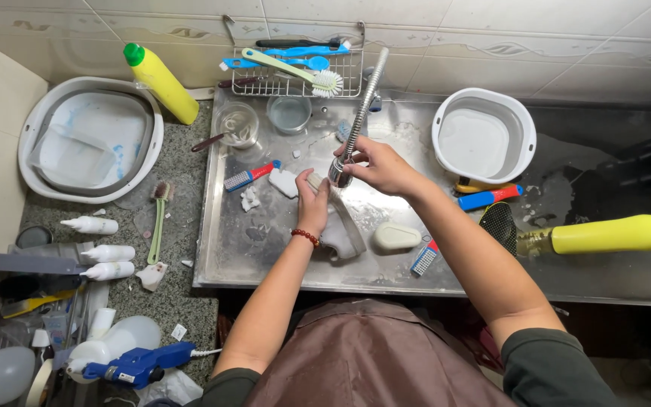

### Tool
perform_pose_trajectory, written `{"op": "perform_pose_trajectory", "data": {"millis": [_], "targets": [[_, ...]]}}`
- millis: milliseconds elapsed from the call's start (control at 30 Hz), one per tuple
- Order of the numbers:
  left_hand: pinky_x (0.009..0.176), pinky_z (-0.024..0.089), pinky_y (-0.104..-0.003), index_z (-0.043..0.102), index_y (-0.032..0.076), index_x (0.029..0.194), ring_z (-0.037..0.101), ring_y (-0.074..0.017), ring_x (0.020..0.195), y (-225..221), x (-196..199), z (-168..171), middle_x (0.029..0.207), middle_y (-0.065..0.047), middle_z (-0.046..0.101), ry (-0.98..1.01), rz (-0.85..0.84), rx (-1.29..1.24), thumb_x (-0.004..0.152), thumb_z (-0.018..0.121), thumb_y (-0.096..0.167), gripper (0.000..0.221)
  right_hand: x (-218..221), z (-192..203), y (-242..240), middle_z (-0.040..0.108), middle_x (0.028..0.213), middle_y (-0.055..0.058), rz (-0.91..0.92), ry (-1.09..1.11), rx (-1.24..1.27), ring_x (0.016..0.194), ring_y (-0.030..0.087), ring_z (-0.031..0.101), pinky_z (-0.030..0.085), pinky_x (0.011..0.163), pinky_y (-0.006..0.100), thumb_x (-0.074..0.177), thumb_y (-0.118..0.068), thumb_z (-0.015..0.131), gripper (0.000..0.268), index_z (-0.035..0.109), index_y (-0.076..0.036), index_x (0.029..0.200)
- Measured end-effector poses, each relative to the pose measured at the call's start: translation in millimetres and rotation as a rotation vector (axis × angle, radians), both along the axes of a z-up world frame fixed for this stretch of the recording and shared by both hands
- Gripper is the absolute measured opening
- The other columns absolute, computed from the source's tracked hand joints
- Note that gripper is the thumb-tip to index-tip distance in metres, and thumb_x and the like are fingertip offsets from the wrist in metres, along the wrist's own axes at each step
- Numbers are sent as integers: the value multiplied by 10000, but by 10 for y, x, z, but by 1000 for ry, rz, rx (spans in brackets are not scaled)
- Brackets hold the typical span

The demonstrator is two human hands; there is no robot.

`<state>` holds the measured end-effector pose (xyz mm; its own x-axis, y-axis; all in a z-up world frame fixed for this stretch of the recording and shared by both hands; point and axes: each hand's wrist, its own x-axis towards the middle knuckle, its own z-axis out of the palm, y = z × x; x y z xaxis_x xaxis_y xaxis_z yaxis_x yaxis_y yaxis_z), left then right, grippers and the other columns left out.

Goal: Clean the exterior surface and sole of a white sneaker using soap and a brush at a sink.

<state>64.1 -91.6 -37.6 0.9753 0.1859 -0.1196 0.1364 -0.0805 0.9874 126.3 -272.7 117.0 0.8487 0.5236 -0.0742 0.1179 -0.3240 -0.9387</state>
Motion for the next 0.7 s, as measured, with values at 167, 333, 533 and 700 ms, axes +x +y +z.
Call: {"op": "perform_pose_trajectory", "data": {"millis": [167,333,533,700], "targets": [[1104,382,-404,415,75,1404,513,-338,1303,32,115,-183,1415,-249,525,-23,67,23,1021,589,376,517,-120,-222,-149,732,1132,79,-37,-4,-65,1105,202,725,584,905,349,918,-83,701,369,609,-59,1274],[1082,409,-390,452,91,1388,548,-305,1258,44,132,-56,1386,-226,571,96,146,-47,997,606,376,508,-184,-300,-109,736,1121,75,-96,8,-81,1085,193,731,585,908,344,903,-57,695,362,619,-58,1257],[1068,422,-369,436,95,1398,539,-261,1253,98,144,-252,1376,-186,564,126,197,-258,983,632,364,532,-221,-354,-8,716,1130,74,-118,44,114,1068,199,723,581,924,348,920,-38,685,339,614,-35,1252],[1119,350,-371,370,96,1462,448,-256,1342,170,97,-224,1479,-179,461,233,207,-300,955,674,382,657,-337,-190,-188,720,1140,88,-149,82,60,1089,199,709,563,943,348,917,-24,667,335,632,-23,1250]]}}
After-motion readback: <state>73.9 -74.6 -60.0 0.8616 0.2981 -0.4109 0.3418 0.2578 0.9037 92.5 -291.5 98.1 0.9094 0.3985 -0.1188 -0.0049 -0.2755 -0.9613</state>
